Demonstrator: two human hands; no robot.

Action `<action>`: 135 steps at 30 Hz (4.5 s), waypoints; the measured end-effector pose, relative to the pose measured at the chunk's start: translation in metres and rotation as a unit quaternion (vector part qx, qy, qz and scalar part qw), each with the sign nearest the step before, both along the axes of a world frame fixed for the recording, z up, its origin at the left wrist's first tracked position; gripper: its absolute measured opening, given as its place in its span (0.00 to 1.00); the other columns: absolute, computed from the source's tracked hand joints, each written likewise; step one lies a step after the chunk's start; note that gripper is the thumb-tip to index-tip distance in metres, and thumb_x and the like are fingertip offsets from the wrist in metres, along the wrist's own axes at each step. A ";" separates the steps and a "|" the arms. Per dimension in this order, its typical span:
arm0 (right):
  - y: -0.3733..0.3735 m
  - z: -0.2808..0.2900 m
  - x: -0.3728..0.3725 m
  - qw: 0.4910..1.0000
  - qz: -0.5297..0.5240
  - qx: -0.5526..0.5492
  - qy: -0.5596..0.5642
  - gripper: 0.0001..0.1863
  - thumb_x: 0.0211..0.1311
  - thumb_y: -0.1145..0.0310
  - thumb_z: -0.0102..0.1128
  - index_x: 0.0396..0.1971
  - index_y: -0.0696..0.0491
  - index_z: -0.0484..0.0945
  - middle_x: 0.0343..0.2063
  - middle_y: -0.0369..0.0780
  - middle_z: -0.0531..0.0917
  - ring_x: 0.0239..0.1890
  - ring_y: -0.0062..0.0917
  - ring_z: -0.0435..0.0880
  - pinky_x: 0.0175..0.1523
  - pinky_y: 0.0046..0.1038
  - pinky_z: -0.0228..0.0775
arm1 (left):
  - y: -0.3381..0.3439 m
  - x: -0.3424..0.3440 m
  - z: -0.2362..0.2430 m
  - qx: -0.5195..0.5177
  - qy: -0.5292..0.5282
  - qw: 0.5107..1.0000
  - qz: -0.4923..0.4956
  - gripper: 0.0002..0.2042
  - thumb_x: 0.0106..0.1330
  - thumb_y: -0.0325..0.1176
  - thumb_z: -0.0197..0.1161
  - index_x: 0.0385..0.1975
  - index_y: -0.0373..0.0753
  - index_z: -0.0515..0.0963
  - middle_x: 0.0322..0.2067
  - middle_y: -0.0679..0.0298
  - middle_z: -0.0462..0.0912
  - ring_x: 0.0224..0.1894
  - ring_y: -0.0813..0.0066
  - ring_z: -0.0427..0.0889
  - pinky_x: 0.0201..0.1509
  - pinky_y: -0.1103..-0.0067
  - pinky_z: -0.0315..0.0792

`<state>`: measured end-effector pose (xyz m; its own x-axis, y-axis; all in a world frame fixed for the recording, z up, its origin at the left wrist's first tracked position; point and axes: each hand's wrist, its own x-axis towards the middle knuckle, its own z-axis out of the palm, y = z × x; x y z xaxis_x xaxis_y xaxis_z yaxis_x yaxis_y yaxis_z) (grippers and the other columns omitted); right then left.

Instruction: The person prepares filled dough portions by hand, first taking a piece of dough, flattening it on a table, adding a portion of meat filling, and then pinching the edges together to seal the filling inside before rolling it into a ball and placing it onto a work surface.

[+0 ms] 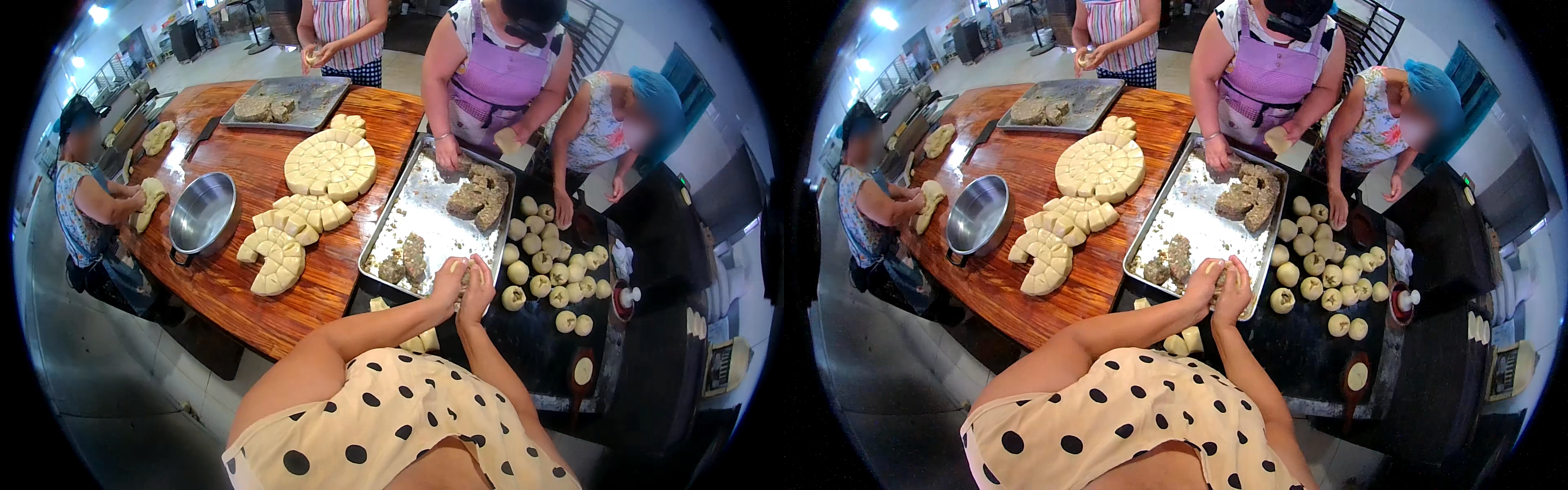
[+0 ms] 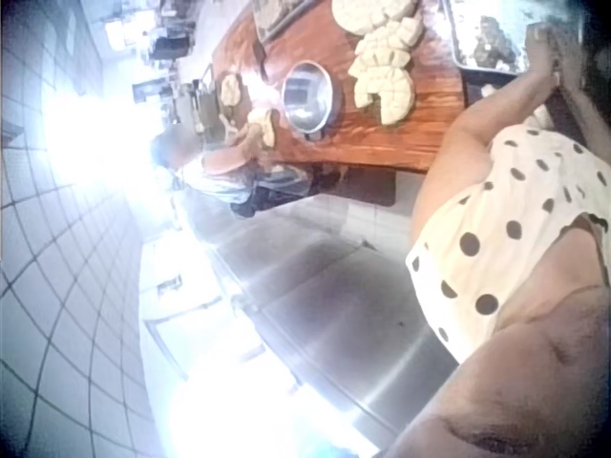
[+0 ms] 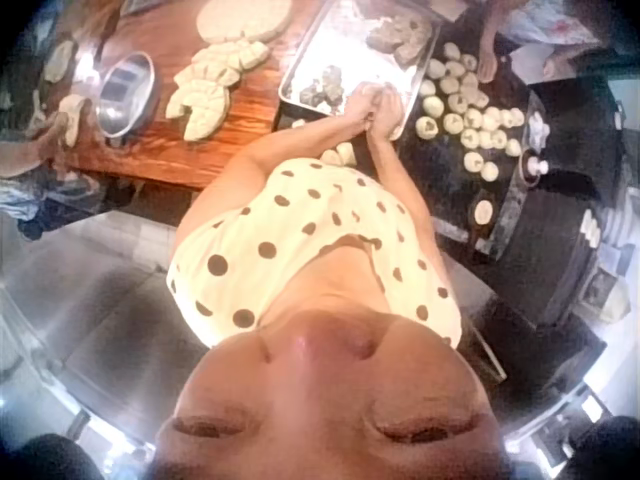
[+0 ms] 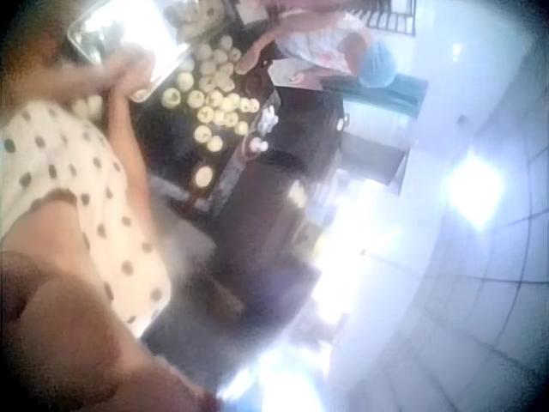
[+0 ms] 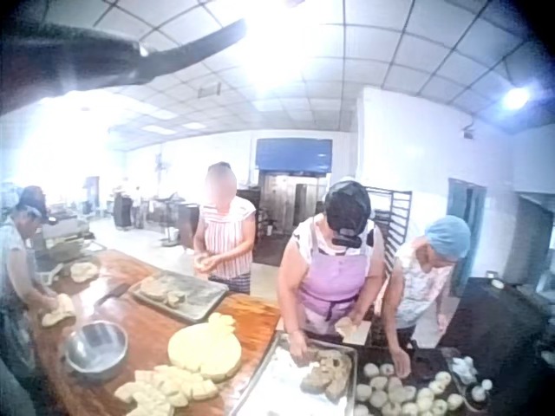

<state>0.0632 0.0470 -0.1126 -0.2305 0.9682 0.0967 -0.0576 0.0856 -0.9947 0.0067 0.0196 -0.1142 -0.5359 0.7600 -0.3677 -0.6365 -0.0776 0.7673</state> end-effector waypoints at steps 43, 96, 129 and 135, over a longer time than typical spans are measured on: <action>0.008 0.077 -0.017 0.978 -0.107 0.088 0.154 0.22 0.77 0.58 0.39 0.43 0.58 0.80 0.46 0.40 0.82 0.48 0.28 0.79 0.56 0.28 0.69 | -0.004 -0.038 0.098 0.113 -0.129 0.979 -0.112 0.29 0.72 0.59 0.52 0.57 0.37 0.69 0.56 0.55 0.74 0.56 0.66 0.77 0.57 0.71 0.74; -0.033 0.100 0.086 0.870 0.138 0.409 -0.239 0.49 0.40 0.59 0.82 0.64 0.54 0.65 0.58 0.47 0.74 0.64 0.47 0.70 0.68 0.43 0.62 | -0.054 -0.021 0.080 0.130 -0.064 0.917 -0.373 0.28 0.66 0.43 0.67 0.63 0.42 0.66 0.51 0.66 0.78 0.53 0.74 0.79 0.56 0.76 0.76; -0.045 0.052 0.096 0.923 0.130 0.275 -0.234 0.40 0.44 0.69 0.76 0.60 0.60 0.69 0.54 0.49 0.77 0.56 0.37 0.79 0.61 0.34 0.71 | -0.072 -0.003 0.072 0.006 0.012 0.902 -0.431 0.27 0.75 0.50 0.51 0.70 0.47 0.59 0.52 0.71 0.74 0.49 0.84 0.77 0.46 0.83 0.76; -0.042 0.043 0.092 0.933 0.088 0.279 -0.212 0.43 0.40 0.67 0.79 0.61 0.56 0.68 0.56 0.51 0.76 0.61 0.46 0.74 0.63 0.39 0.68 | -0.070 0.002 0.073 0.055 -0.086 0.921 -0.376 0.21 0.74 0.45 0.54 0.62 0.45 0.66 0.48 0.69 0.79 0.47 0.82 0.80 0.48 0.79 0.78</action>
